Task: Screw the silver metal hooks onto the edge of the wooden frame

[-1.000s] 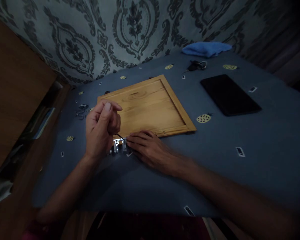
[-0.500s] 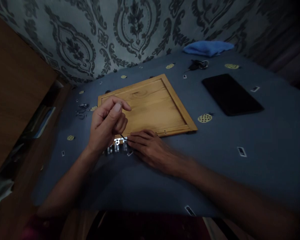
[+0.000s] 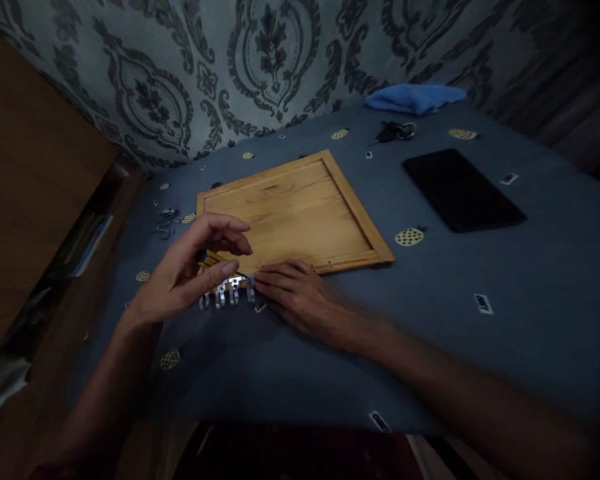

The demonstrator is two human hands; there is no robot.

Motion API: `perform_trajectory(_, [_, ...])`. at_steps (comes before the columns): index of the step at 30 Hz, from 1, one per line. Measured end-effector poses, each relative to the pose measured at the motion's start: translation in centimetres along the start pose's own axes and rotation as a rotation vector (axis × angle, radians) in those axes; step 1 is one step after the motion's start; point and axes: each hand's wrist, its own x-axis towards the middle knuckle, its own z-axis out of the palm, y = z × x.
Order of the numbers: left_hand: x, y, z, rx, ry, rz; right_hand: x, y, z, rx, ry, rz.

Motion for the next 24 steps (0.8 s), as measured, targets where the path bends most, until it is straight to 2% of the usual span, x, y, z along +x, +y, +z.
perform_trajectory(4, [-0.8, 0.8, -1.0, 0.09, -0.129, -0.023, -0.1, 0.1, 0.2, -0.002, 0.041, -0.024])
perform_trajectory(8, [-1.2, 0.7, -1.5, 0.145, -0.166, -0.06, -0.1, 0.2, 0.2, 0.001, 0.068, -0.049])
perform_trajectory(13, [-1.4, -0.1, -1.3, 0.156, -0.059, -0.098, -0.1, 0.2, 0.1, 0.011, 0.043, -0.028])
perform_trajectory(18, [-1.4, 0.2, -0.5, 0.252, 0.017, -0.14, 0.0, 0.0, -0.2, 0.023, 0.015, -0.03])
perform_trajectory(24, [-1.6, 0.2, 0.8, 0.325, 0.219, -0.174, 0.2, -0.1, -0.4, 0.042, 0.021, -0.017])
